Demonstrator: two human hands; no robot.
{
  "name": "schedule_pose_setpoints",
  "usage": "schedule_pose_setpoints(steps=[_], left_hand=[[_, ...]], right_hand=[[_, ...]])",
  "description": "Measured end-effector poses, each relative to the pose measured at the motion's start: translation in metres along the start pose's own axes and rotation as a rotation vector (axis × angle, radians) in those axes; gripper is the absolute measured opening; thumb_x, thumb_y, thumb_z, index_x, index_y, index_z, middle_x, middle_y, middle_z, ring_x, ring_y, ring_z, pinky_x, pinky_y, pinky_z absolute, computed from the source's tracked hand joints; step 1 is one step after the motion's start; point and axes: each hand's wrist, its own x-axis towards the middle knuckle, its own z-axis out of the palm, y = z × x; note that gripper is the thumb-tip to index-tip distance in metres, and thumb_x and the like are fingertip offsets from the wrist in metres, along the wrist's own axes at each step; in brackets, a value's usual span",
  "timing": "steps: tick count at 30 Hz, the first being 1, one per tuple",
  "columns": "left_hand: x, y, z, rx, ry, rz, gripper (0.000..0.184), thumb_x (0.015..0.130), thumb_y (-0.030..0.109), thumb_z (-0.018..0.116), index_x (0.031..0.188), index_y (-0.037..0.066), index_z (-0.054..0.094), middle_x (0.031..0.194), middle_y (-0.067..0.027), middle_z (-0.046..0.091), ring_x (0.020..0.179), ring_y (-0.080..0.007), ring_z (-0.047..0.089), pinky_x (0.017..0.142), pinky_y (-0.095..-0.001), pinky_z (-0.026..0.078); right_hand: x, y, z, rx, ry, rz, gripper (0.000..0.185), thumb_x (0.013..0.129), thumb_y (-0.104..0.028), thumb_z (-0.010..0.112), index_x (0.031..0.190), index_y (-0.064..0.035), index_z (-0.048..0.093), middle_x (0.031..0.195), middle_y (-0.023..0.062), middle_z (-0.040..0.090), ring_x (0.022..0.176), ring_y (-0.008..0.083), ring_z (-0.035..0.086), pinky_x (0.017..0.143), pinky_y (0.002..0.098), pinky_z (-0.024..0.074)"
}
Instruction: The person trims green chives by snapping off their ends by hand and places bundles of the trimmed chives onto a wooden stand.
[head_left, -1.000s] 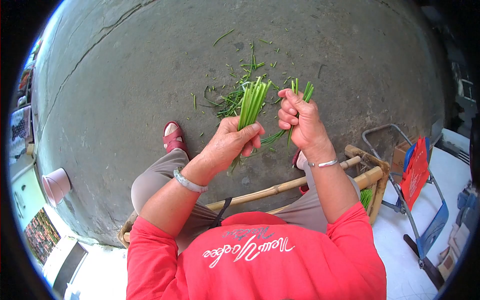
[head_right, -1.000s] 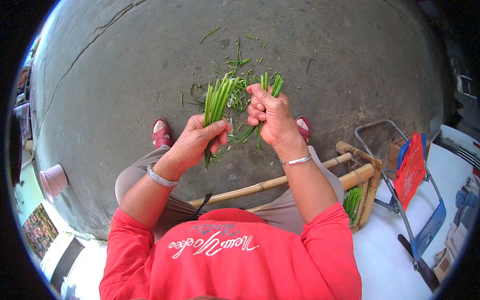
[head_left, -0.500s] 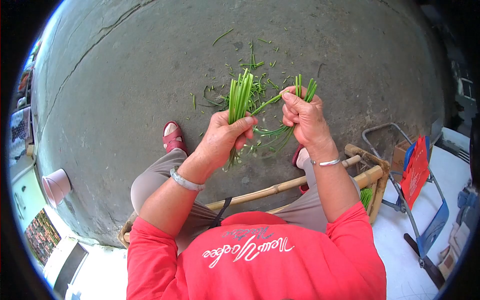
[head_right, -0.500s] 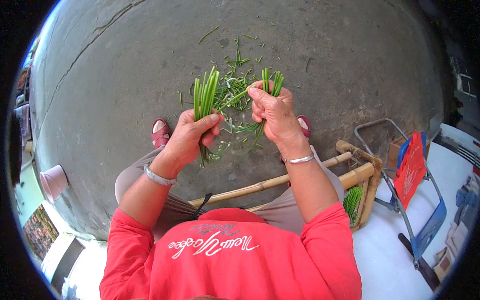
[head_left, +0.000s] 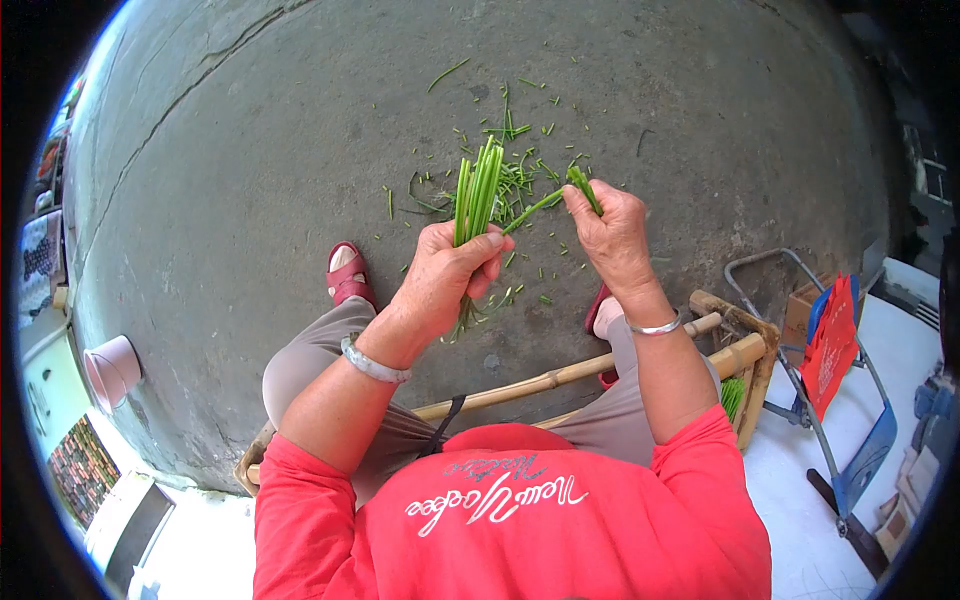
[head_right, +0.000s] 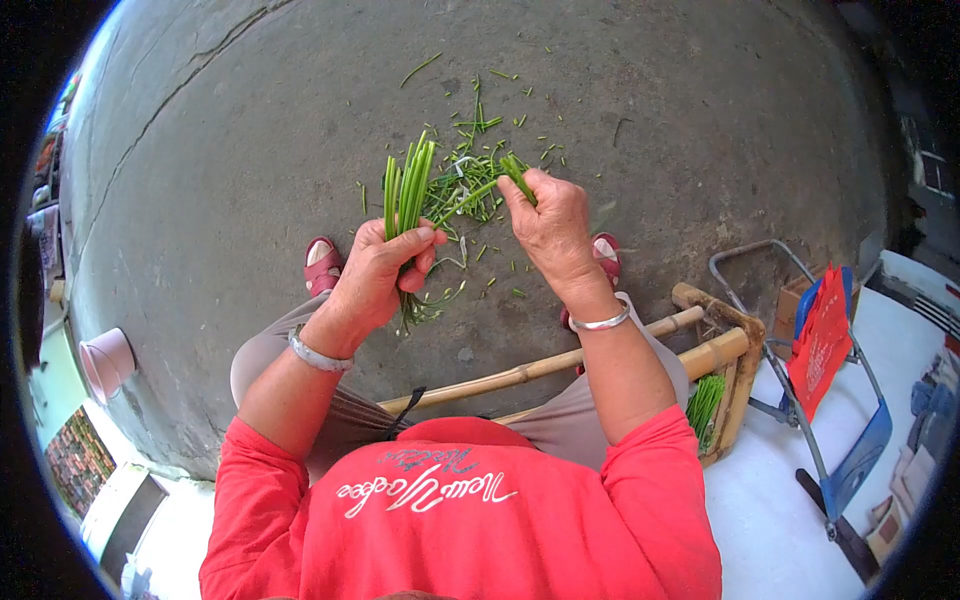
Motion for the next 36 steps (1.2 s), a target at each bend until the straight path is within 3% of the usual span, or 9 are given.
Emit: schedule_pose_setpoints(steps=[2,3,5,8,11,17,24,30,36], left_hand=[[0.0,0.0,0.001,-0.001,0.005,0.004,0.014,0.088,0.014,0.057,0.085,0.001,0.061,0.059,0.0006,0.05,0.045,-0.0051,0.037,0.04,-0.0198,0.028],[0.0,0.0,0.001,-0.023,0.02,0.007,0.014,0.088,0.015,0.057,0.086,0.001,0.061,0.06,0.0003,0.051,0.045,-0.0054,0.039,0.04,-0.0197,0.029],[0.002,-0.003,0.002,-0.045,0.033,0.008,0.014,0.088,0.015,0.057,0.086,0.001,0.061,0.06,0.0001,0.051,0.045,-0.0056,0.04,0.041,-0.0196,0.03],[0.004,-0.011,0.0,0.041,-0.024,0.0,0.014,0.088,0.015,0.057,0.09,0.002,0.06,0.063,-0.0005,0.054,0.046,-0.0064,0.043,0.042,-0.0196,0.033],[0.004,-0.013,0.001,0.097,-0.106,-0.011,0.016,0.09,0.017,0.056,0.093,0.002,0.06,0.067,-0.0023,0.058,0.05,-0.0082,0.051,0.044,-0.0199,0.039],[0.004,-0.013,0.007,-0.018,0.011,-0.076,0.021,0.092,0.022,0.054,0.096,0.002,0.059,0.074,-0.0054,0.063,0.058,-0.0112,0.06,0.049,-0.0204,0.046],[0.0,-0.01,0.007,0.203,-0.189,-0.063,0.02,0.092,0.02,0.054,0.093,0.002,0.061,0.066,-0.0024,0.059,0.048,-0.0059,0.048,0.043,-0.019,0.036],[0.0,-0.012,0.005,0.133,-0.201,-0.079,0.02,0.091,0.02,0.055,0.093,0.001,0.061,0.065,-0.0018,0.058,0.047,-0.0054,0.044,0.043,-0.0191,0.033],[0.003,-0.013,0.007,-0.003,-0.067,0.003,0.018,0.09,0.017,0.057,0.094,0.0,0.061,0.066,-0.0028,0.057,0.048,-0.0063,0.044,0.043,-0.0192,0.032]], right_hand=[[-0.002,-0.011,0.0,0.473,-0.177,0.339,0.014,0.085,-0.014,0.06,0.078,-0.0027,0.058,0.059,0.001,0.052,0.047,0.0165,0.05,0.044,0.029,0.0385],[-0.005,-0.016,0.003,0.474,-0.177,0.339,0.014,0.085,-0.014,0.06,0.078,-0.0027,0.058,0.059,0.001,0.052,0.047,0.0165,0.05,0.044,0.029,0.0385],[-0.01,-0.025,0.007,1.089,-0.244,0.617,0.015,0.086,-0.018,0.062,0.083,-0.0037,0.062,0.061,-0.0038,0.049,0.048,0.0075,0.044,0.044,0.0239,0.0351],[-0.011,-0.026,0.006,1.377,-0.355,0.708,0.013,0.084,-0.017,0.063,0.084,-0.0049,0.062,0.063,-0.0008,0.051,0.05,0.0076,0.045,0.045,0.0243,0.0359],[-0.014,-0.02,0.01,1.368,-0.365,0.674,0.014,0.086,-0.018,0.06,0.087,-0.0041,0.061,0.068,0.0018,0.054,0.054,0.0103,0.049,0.048,0.0266,0.0411],[-0.004,-0.023,-0.006,1.497,-0.227,0.747,0.019,0.09,-0.02,0.051,0.093,-0.0022,0.057,0.072,0.0054,0.056,0.058,0.0168,0.054,0.054,0.0322,0.0495],[-0.01,-0.023,0.003,1.451,-0.315,0.782,0.016,0.087,-0.018,0.06,0.095,-0.005,0.056,0.06,-0.0046,0.038,0.048,0.0059,0.036,0.045,0.0232,0.0322],[-0.008,-0.022,0.004,1.462,-0.253,0.745,0.013,0.082,-0.015,0.065,0.077,-0.0079,0.055,0.055,-0.0047,0.039,0.045,0.0065,0.037,0.043,0.0242,0.0343],[-0.009,-0.019,0.005,1.415,-0.175,0.695,0.012,0.083,-0.013,0.064,0.077,-0.0075,0.055,0.055,-0.0045,0.04,0.045,0.0062,0.037,0.043,0.0237,0.0333]])
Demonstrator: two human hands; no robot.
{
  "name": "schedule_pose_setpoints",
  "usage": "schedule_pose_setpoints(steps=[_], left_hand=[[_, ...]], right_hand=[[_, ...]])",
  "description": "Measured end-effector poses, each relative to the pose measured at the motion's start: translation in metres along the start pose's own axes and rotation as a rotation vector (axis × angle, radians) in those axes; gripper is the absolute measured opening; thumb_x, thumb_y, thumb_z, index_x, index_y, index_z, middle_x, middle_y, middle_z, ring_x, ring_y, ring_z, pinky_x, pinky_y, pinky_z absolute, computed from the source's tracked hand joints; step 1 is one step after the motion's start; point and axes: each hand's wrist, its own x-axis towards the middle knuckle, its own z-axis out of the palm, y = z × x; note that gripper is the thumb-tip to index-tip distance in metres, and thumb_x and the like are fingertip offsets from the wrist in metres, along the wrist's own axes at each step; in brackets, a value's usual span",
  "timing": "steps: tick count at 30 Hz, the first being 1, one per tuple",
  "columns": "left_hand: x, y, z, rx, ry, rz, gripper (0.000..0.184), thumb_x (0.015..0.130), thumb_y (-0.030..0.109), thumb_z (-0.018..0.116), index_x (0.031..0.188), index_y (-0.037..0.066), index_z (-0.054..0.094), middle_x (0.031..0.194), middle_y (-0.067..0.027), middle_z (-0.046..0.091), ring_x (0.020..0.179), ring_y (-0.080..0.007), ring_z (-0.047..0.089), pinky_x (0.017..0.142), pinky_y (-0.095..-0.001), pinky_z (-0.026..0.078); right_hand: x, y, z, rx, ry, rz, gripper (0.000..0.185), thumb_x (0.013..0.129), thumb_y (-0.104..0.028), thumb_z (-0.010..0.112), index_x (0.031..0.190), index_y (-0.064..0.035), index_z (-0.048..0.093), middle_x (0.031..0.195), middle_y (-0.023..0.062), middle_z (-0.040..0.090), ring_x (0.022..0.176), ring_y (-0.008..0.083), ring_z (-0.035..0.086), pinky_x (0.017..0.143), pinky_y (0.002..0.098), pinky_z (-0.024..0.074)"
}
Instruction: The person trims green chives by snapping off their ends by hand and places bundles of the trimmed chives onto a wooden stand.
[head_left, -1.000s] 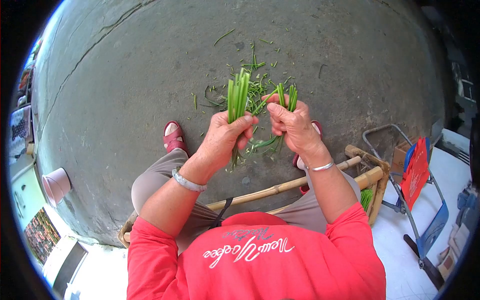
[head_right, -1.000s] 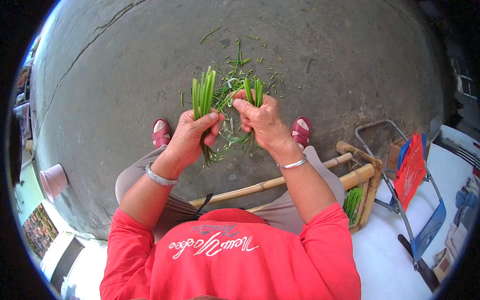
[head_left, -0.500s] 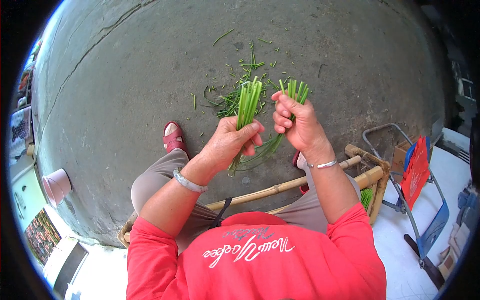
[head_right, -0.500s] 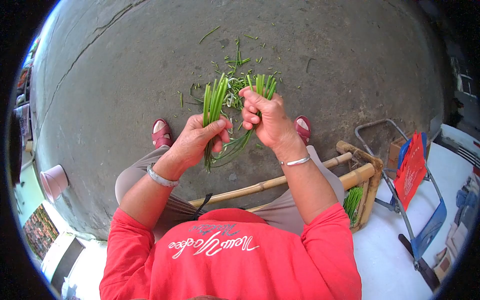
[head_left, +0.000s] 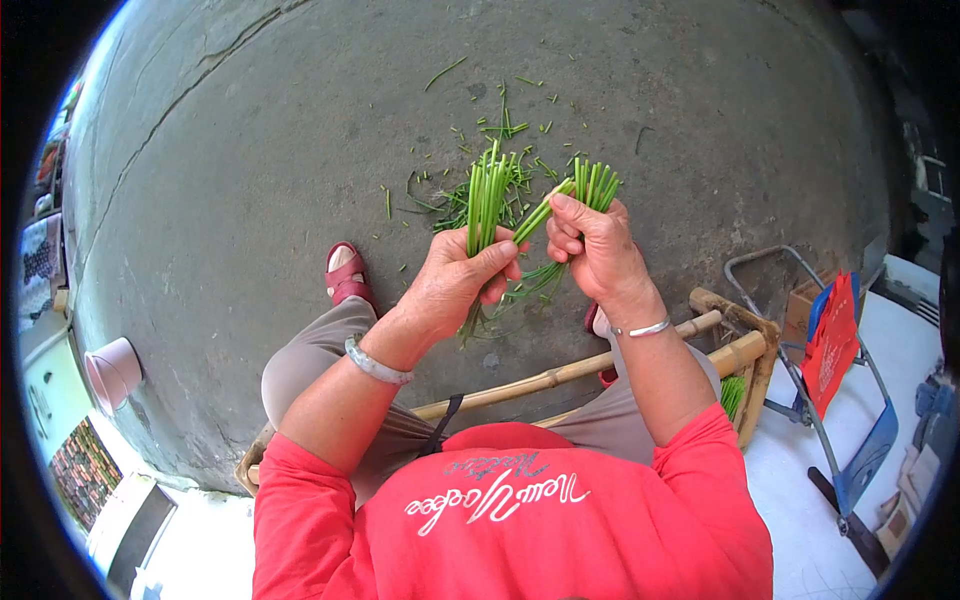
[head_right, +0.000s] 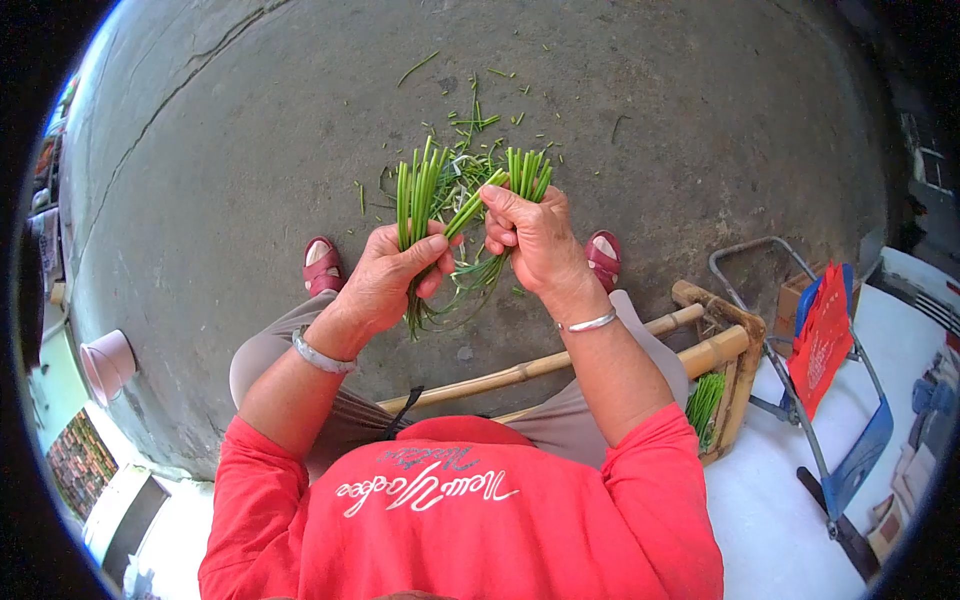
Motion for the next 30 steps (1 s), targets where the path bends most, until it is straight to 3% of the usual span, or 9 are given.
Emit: schedule_pose_setpoints(steps=[9,19,22,24,25,27,28,30], left_hand=[[0.001,0.005,-0.005,0.022,0.045,0.027,0.014,0.088,0.013,0.058,0.093,0.0,0.061,0.065,-0.0032,0.058,0.045,-0.0058,0.04,0.04,-0.0192,0.028],[0.001,0.008,-0.004,0.049,0.062,0.026,0.015,0.088,0.014,0.059,0.093,0.0,0.06,0.064,-0.0018,0.056,0.044,-0.0045,0.039,0.039,-0.0189,0.027],[0.001,0.006,-0.005,0.029,0.09,0.029,0.015,0.088,0.014,0.059,0.093,0.0,0.06,0.064,-0.0017,0.056,0.044,-0.0047,0.039,0.039,-0.0188,0.028],[0.001,0.006,-0.007,0.014,0.101,0.035,0.015,0.088,0.014,0.059,0.093,0.0,0.059,0.064,-0.0017,0.055,0.044,-0.0047,0.039,0.039,-0.0187,0.028],[0.002,0.005,-0.007,-0.001,0.111,0.041,0.015,0.088,0.014,0.059,0.093,0.0,0.059,0.064,-0.0017,0.055,0.044,-0.0047,0.039,0.039,-0.0186,0.028],[0.001,0.005,-0.007,-0.007,0.11,0.042,0.015,0.088,0.014,0.059,0.093,0.0,0.059,0.064,-0.0017,0.055,0.044,-0.0048,0.038,0.039,-0.0184,0.028],[0.0,0.005,-0.006,-0.013,0.11,0.043,0.015,0.088,0.014,0.059,0.093,0.0,0.059,0.064,-0.0016,0.054,0.045,-0.0048,0.038,0.039,-0.0183,0.028],[0.0,0.007,-0.007,-0.039,0.098,0.035,0.015,0.088,0.014,0.059,0.093,0.001,0.059,0.065,-0.0016,0.054,0.045,-0.0049,0.038,0.039,-0.0183,0.028]], right_hand=[[0.004,-0.01,-0.009,0.077,0.116,0.038,0.013,0.084,-0.016,0.064,0.092,-0.0063,0.059,0.063,-0.0044,0.042,0.046,0.0046,0.034,0.042,0.0212,0.0289],[0.003,-0.008,-0.007,-0.08,0.085,-0.093,0.005,0.082,-0.01,0.063,0.084,-0.0061,0.06,0.06,-0.0028,0.047,0.046,0.0045,0.038,0.04,0.022,0.0304],[0.003,-0.01,-0.005,-0.234,0.102,-0.114,0.008,0.083,-0.012,0.063,0.081,-0.0048,0.058,0.059,-0.0023,0.047,0.047,0.006,0.041,0.042,0.0239,0.0343],[0.004,-0.008,-0.008,-0.923,0.117,-0.493,0.008,0.079,-0.008,0.062,0.08,-0.0033,0.055,0.062,0.004,0.051,0.05,0.016,0.05,0.045,0.0301,0.0413],[0.006,-0.006,-0.009,-0.923,0.117,-0.493,0.008,0.079,-0.008,0.062,0.08,-0.0033,0.055,0.062,0.004,0.051,0.05,0.016,0.05,0.045,0.0301,0.0413],[0.009,0.0,-0.011,-1.477,0.129,-1.03,0.011,0.073,-0.004,0.06,0.082,-0.0019,0.053,0.07,0.0124,0.054,0.059,0.0289,0.056,0.051,0.0369,0.0455],[0.007,0.002,-0.012,-1.534,0.145,-0.914,0.017,0.068,-0.002,0.059,0.083,-0.0028,0.052,0.078,0.0168,0.055,0.068,0.0364,0.057,0.055,0.0419,0.0461],[0.015,0.0,-0.019,-1.484,0.173,-0.937,0.014,0.071,-0.004,0.06,0.082,-0.0024,0.052,0.075,0.0162,0.054,0.065,0.0318,0.057,0.054,0.0392,0.0451]])
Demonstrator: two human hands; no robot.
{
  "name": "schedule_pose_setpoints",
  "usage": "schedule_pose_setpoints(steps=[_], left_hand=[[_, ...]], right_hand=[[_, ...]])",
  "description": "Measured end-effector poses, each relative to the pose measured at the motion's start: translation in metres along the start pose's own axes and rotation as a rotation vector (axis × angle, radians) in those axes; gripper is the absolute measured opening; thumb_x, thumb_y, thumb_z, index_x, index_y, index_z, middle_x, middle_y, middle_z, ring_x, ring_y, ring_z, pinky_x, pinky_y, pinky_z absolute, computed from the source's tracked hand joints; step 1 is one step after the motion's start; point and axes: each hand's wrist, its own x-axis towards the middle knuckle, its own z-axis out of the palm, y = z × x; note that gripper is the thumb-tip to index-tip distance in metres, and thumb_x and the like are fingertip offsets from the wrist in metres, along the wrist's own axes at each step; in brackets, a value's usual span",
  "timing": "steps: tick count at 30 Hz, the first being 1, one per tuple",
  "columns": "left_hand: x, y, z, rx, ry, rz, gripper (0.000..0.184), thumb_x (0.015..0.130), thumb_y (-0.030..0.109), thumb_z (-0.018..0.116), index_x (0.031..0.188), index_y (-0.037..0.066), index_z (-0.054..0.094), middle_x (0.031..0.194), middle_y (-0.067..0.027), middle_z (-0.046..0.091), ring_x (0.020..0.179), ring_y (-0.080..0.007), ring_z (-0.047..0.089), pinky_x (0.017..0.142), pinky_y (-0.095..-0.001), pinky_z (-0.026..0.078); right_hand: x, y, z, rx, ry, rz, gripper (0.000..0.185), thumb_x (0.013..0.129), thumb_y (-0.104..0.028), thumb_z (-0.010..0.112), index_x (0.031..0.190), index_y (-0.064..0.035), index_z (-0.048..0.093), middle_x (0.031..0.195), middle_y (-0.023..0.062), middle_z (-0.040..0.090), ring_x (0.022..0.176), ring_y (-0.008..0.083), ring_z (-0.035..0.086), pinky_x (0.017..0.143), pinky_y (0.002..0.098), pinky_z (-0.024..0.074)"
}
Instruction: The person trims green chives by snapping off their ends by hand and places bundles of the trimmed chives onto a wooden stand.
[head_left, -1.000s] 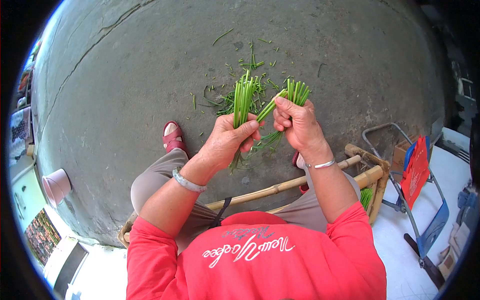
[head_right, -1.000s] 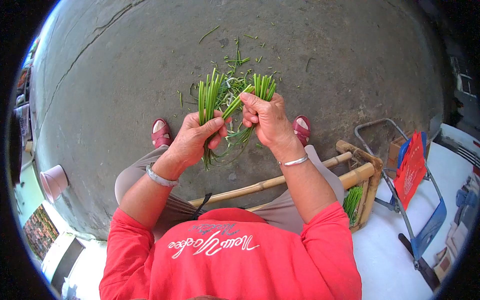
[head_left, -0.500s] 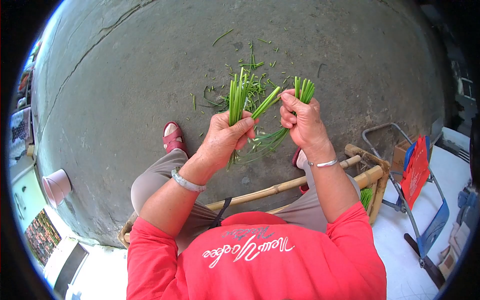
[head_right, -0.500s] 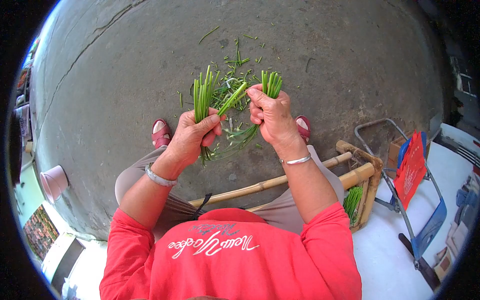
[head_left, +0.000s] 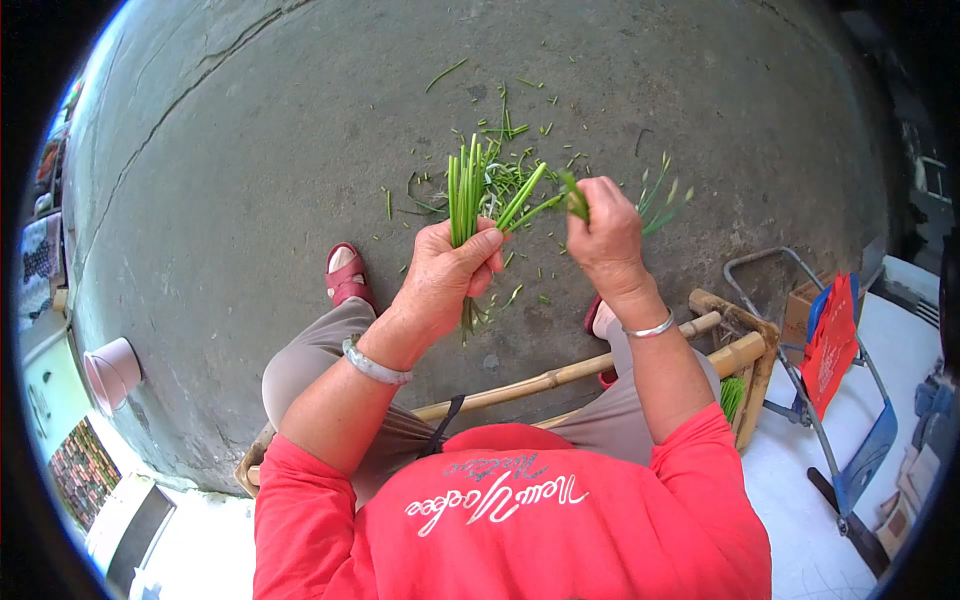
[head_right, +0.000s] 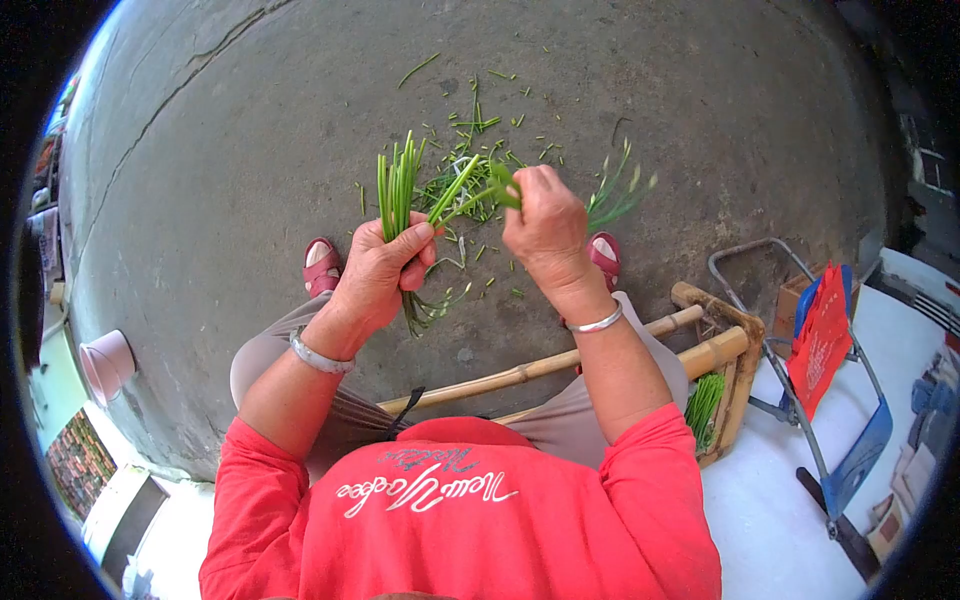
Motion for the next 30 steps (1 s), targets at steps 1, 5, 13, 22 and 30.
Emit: schedule_pose_setpoints(steps=[1,5,13,22,30], left_hand=[[0.0,0.0,-0.001,-0.025,-0.009,-0.01,0.015,0.088,0.015,0.059,0.092,0.001,0.058,0.065,-0.0016,0.054,0.045,-0.0049,0.038,0.039,-0.0183,0.028],[-0.001,0.001,-0.001,-0.01,-0.004,-0.017,0.015,0.088,0.015,0.059,0.092,0.001,0.058,0.065,-0.0016,0.054,0.045,-0.005,0.038,0.039,-0.0185,0.029],[-0.002,0.001,0.003,0.13,-0.014,0.013,0.013,0.087,0.014,0.06,0.091,0.002,0.06,0.065,-0.0014,0.057,0.046,-0.0038,0.042,0.04,-0.0178,0.031],[-0.002,-0.003,0.007,0.298,-0.034,0.073,0.01,0.087,0.011,0.06,0.092,0.003,0.061,0.065,-0.0009,0.058,0.047,-0.003,0.043,0.042,-0.0175,0.032],[-0.002,0.003,0.004,0.293,0.002,0.085,0.009,0.086,0.01,0.059,0.09,0.003,0.061,0.064,-0.0001,0.057,0.048,-0.0029,0.043,0.042,-0.0178,0.032]], right_hand=[[0.002,0.003,0.0,0.032,0.044,0.014,0.012,0.074,-0.005,0.061,0.081,-0.002,0.051,0.072,0.0157,0.053,0.061,0.0272,0.057,0.052,0.0366,0.0441],[0.004,-0.004,-0.014,0.295,-0.204,0.435,0.012,0.08,-0.01,0.061,0.082,-0.0013,0.053,0.064,0.0086,0.052,0.055,0.0138,0.049,0.051,0.0291,0.0402],[0.008,-0.02,-0.019,1.027,-0.148,0.826,0.013,0.083,-0.012,0.061,0.092,-0.0009,0.061,0.057,-0.0036,0.046,0.045,0.0049,0.038,0.041,0.0228,0.0311],[0.007,-0.018,-0.016,1.283,-0.13,0.892,0.012,0.081,-0.011,0.065,0.088,-0.0019,0.061,0.055,-0.0025,0.047,0.042,0.0044,0.038,0.039,0.0206,0.0307],[0.009,-0.01,-0.022,1.025,-0.229,0.735,0.004,0.081,-0.007,0.062,0.082,-0.0026,0.061,0.057,-0.0021,0.047,0.044,0.0072,0.041,0.04,0.0234,0.0328]])
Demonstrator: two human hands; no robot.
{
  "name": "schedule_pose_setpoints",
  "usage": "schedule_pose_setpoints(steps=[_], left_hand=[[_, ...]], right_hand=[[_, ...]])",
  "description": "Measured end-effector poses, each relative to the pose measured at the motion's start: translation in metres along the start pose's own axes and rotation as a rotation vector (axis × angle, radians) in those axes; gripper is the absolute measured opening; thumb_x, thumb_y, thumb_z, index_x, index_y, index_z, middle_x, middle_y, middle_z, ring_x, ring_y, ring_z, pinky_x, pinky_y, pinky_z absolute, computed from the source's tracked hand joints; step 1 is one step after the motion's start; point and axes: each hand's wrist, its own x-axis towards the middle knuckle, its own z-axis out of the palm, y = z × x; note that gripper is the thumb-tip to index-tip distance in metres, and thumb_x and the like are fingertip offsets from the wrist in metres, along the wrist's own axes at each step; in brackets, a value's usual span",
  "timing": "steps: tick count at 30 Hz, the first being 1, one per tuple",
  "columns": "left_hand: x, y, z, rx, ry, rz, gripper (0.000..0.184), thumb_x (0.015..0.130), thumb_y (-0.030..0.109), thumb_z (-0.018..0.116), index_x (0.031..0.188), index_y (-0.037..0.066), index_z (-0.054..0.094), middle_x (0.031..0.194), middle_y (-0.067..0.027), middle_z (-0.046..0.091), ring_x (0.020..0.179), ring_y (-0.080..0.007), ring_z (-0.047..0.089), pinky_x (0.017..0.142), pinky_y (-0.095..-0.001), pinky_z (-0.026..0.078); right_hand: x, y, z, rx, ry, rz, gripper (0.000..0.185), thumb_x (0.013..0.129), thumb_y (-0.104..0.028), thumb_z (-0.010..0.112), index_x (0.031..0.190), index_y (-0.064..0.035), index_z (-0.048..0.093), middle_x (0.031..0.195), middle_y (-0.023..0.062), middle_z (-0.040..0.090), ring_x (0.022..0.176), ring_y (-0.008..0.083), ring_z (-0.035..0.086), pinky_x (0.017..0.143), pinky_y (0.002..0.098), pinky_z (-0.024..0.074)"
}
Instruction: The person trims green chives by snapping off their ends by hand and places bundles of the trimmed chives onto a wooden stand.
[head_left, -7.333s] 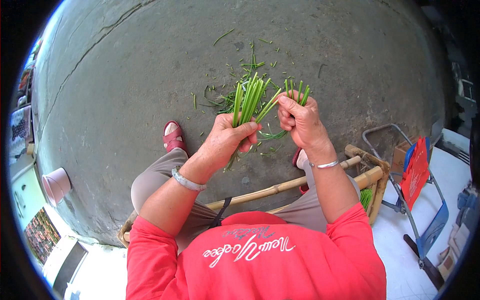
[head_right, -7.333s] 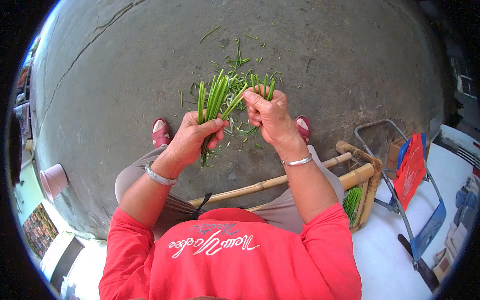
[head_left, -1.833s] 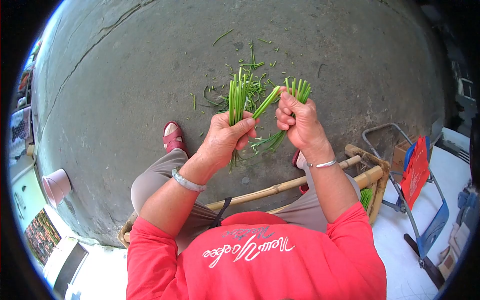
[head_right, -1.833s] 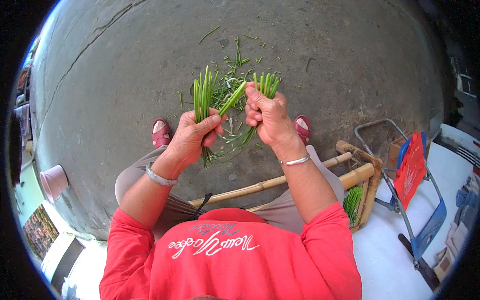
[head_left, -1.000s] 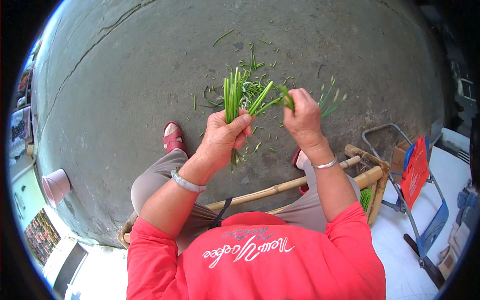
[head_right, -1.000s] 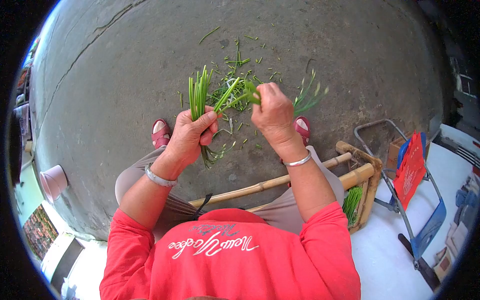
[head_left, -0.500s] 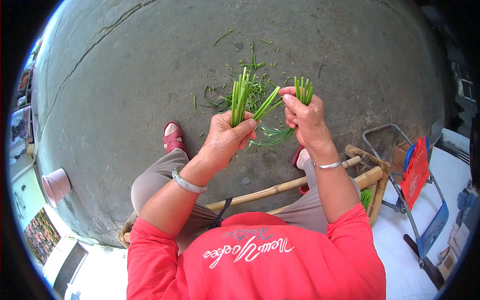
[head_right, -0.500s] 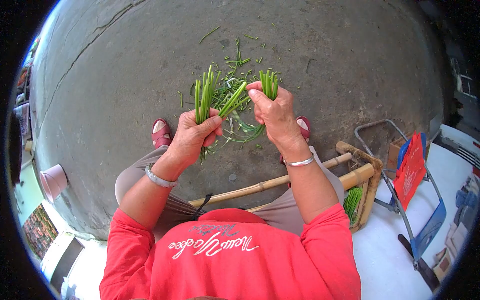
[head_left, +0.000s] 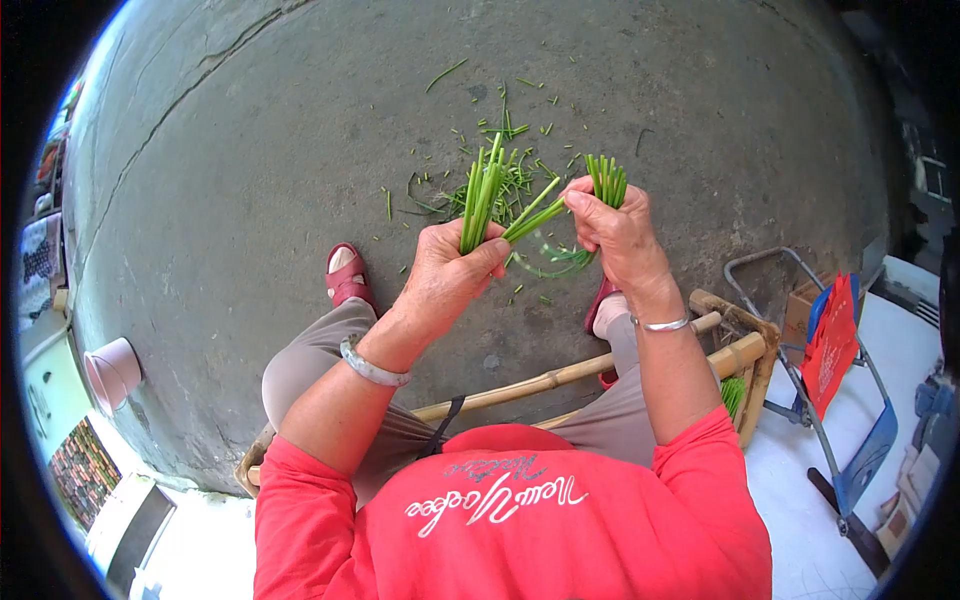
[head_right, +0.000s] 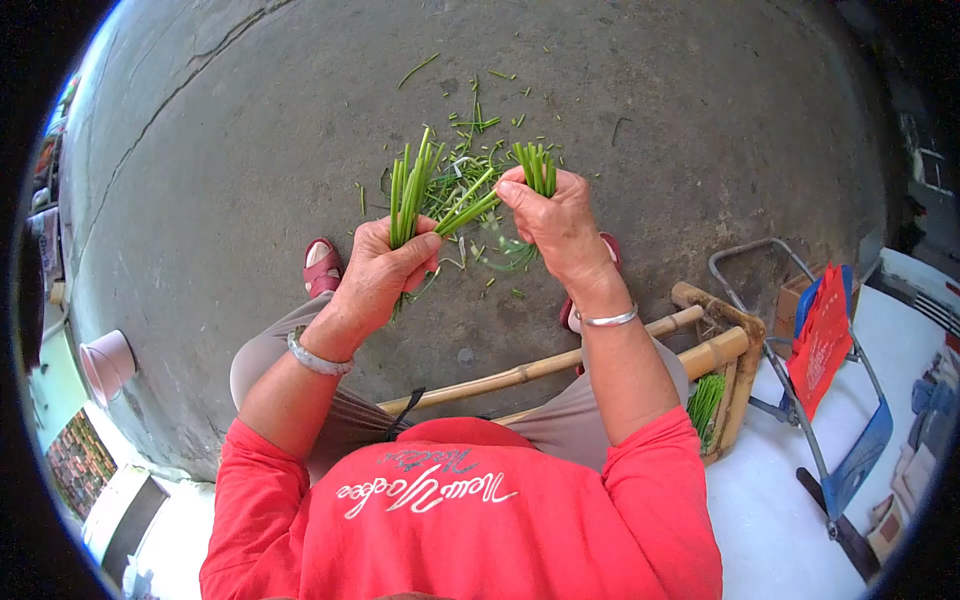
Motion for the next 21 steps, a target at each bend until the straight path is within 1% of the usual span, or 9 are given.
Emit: schedule_pose_setpoints(steps=[2,4,5,7,14,17,19,20,21], left_hand=[[-0.001,-0.001,0.0,0.023,0.001,0.004,0.009,0.086,0.01,0.06,0.089,0.003,0.061,0.064,0.0,0.057,0.048,-0.0029,0.043,0.042,-0.0179,0.032],[-0.001,0.0,0.001,0.03,-0.001,-0.004,0.008,0.085,0.01,0.06,0.089,0.003,0.062,0.063,0.0003,0.056,0.048,-0.0029,0.043,0.043,-0.0181,0.032],[-0.001,-0.001,0.002,0.03,-0.001,-0.003,0.008,0.085,0.01,0.06,0.089,0.003,0.062,0.063,0.0003,0.056,0.048,-0.0029,0.043,0.043,-0.0181,0.032],[0.0,-0.003,0.002,0.024,0.013,-0.01,0.008,0.085,0.01,0.061,0.089,0.003,0.062,0.063,0.0005,0.056,0.048,-0.0029,0.043,0.042,-0.0183,0.031],[0.0,-0.004,0.004,0.022,0.03,-0.01,0.008,0.084,0.01,0.061,0.089,0.004,0.062,0.063,0.0005,0.056,0.048,-0.0027,0.043,0.042,-0.0182,0.031],[-0.001,-0.004,0.002,0.011,0.059,-0.003,0.008,0.085,0.01,0.061,0.089,0.003,0.061,0.063,0.0002,0.056,0.048,-0.0027,0.043,0.042,-0.018,0.031],[-0.001,-0.004,0.0,-0.02,0.04,0.001,0.008,0.085,0.01,0.061,0.09,0.003,0.061,0.062,-0.0004,0.056,0.048,-0.0027,0.043,0.041,-0.0178,0.031],[-0.001,-0.003,0.0,-0.019,0.039,0.001,0.008,0.085,0.01,0.061,0.09,0.003,0.061,0.062,-0.0004,0.056,0.048,-0.0027,0.043,0.041,-0.0178,0.031],[-0.002,-0.002,0.0,-0.03,0.027,-0.006,0.008,0.085,0.01,0.06,0.09,0.003,0.061,0.062,-0.0006,0.056,0.047,-0.0028,0.043,0.041,-0.0177,0.031]], right_hand=[[0.001,0.004,0.001,-0.181,0.02,-0.065,0.004,0.077,-0.004,0.063,0.08,-0.0033,0.06,0.057,0.0007,0.05,0.045,0.012,0.046,0.042,0.0273,0.0367],[0.005,0.012,0.004,-0.895,0.109,-0.818,0.009,0.072,0.0,0.059,0.078,-0.0033,0.055,0.064,0.0085,0.052,0.053,0.0252,0.054,0.047,0.0341,0.0424],[0.005,0.015,0.005,-0.895,0.109,-0.819,0.009,0.072,0.0,0.059,0.078,-0.0033,0.055,0.064,0.0085,0.052,0.053,0.0252,0.054,0.047,0.0341,0.0424],[0.002,0.018,0.008,-0.982,0.151,-0.756,0.015,0.066,0.003,0.057,0.078,-0.0036,0.051,0.072,0.0139,0.051,0.065,0.0338,0.056,0.054,0.0384,0.0456],[0.0,0.022,0.009,-1.074,0.194,-0.731,0.017,0.065,0.0,0.058,0.081,-0.0034,0.051,0.073,0.0126,0.052,0.064,0.0339,0.056,0.055,0.0412,0.0458],[0.007,0.014,-0.004,-1.02,0.314,-0.765,0.009,0.071,-0.004,0.059,0.074,-0.0021,0.051,0.068,0.0132,0.053,0.056,0.033,0.053,0.052,0.0399,0.044],[0.008,0.007,-0.01,-0.777,0.272,-0.372,0.018,0.078,-0.011,0.06,0.067,-0.0011,0.051,0.058,0.0128,0.05,0.049,0.0261,0.049,0.05,0.0366,0.041],[0.008,0.007,-0.009,-0.717,0.231,-0.355,0.025,0.084,-0.018,0.059,0.066,-0.0011,0.055,0.049,0.0069,0.045,0.047,0.0155,0.045,0.047,0.0326,0.0372],[0.007,0.006,-0.007,-0.716,0.234,-0.355,0.025,0.084,-0.018,0.059,0.066,-0.0011,0.055,0.049,0.0069,0.045,0.047,0.0155,0.045,0.047,0.0326,0.0372]])
